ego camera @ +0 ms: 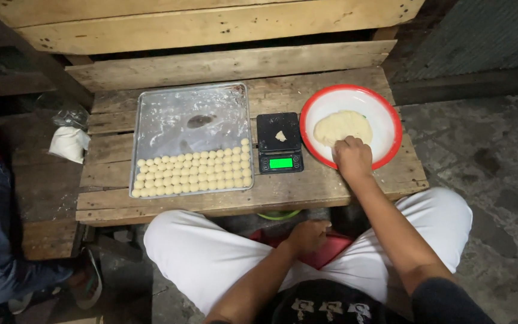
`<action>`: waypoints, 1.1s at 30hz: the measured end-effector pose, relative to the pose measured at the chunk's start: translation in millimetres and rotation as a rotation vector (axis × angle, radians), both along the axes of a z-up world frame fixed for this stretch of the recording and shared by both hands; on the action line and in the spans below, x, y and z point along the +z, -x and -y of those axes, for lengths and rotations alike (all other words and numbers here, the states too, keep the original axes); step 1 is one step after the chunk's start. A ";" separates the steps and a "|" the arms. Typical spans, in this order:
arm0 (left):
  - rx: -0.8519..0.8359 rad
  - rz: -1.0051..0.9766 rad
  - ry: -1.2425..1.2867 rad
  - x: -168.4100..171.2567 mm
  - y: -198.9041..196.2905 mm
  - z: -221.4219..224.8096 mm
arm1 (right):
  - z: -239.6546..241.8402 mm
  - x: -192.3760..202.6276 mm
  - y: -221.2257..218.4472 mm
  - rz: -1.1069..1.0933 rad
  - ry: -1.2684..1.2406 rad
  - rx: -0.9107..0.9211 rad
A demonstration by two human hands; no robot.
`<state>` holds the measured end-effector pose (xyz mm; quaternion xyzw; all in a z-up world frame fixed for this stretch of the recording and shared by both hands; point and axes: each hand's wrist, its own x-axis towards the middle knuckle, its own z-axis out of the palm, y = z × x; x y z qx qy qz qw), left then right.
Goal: The person portions dough from a large mass in a bowl, weighs each piece on a digital scale, rolls it into a ball, and places it on a metal tray. The process is repeated multiple times to create uniform dough balls.
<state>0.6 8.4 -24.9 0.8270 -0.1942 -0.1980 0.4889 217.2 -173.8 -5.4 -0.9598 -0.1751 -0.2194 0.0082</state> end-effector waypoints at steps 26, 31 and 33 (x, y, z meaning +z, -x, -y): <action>-0.065 -0.019 -0.076 13.0 -0.5 1.8 | -122.9 73.1 -6.2 -0.516 -0.803 0.138; -0.066 -0.011 -0.107 -1.9 -1.9 2.5 | -153.1 39.2 -35.7 -0.564 -0.602 0.001; -0.067 0.001 -0.122 2.6 -3.5 1.6 | -160.1 40.3 -36.5 -0.578 -0.571 -0.043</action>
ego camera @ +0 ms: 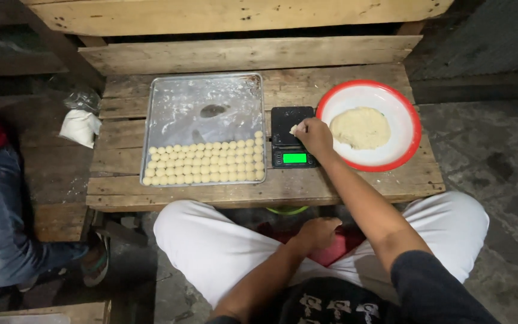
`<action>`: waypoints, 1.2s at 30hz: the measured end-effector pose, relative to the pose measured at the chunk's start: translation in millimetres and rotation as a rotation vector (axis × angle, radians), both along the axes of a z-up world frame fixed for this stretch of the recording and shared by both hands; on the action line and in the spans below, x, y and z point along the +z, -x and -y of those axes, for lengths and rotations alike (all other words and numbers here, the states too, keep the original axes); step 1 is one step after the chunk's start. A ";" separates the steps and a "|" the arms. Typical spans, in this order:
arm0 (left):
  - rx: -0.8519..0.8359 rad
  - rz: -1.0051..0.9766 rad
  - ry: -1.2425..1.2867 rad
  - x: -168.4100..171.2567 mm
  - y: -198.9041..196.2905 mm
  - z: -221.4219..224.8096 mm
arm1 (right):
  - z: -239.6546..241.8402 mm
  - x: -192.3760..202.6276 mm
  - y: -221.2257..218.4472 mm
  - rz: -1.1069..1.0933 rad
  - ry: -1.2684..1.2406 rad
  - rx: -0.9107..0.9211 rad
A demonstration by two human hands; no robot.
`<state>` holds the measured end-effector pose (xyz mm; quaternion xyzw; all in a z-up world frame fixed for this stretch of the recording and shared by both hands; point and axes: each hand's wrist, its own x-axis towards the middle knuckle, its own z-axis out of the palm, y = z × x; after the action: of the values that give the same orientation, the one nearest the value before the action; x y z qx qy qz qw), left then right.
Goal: The person portions dough from a large mass in a bowl, weighs each piece on a digital scale, rolls it into a ball, and places it on a metal tray. The process is repeated multiple times to create uniform dough balls.
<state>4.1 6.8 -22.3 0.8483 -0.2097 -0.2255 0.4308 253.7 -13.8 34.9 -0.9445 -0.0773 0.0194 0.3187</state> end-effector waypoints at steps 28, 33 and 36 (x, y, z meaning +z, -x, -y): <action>0.043 0.012 0.115 13.2 4.9 -3.6 | 146.7 -17.4 28.8 0.521 0.704 0.077; 0.082 0.018 0.169 15.4 6.1 -4.5 | 144.0 -2.9 36.2 0.387 0.719 0.023; 0.099 0.015 0.187 16.2 7.0 -2.1 | 142.7 5.1 40.2 0.294 0.701 0.051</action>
<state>-2.8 8.9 -6.1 0.8154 -0.1909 -0.1771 0.5170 213.5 -156.5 40.1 -0.9867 -0.1342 -0.0832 -0.0390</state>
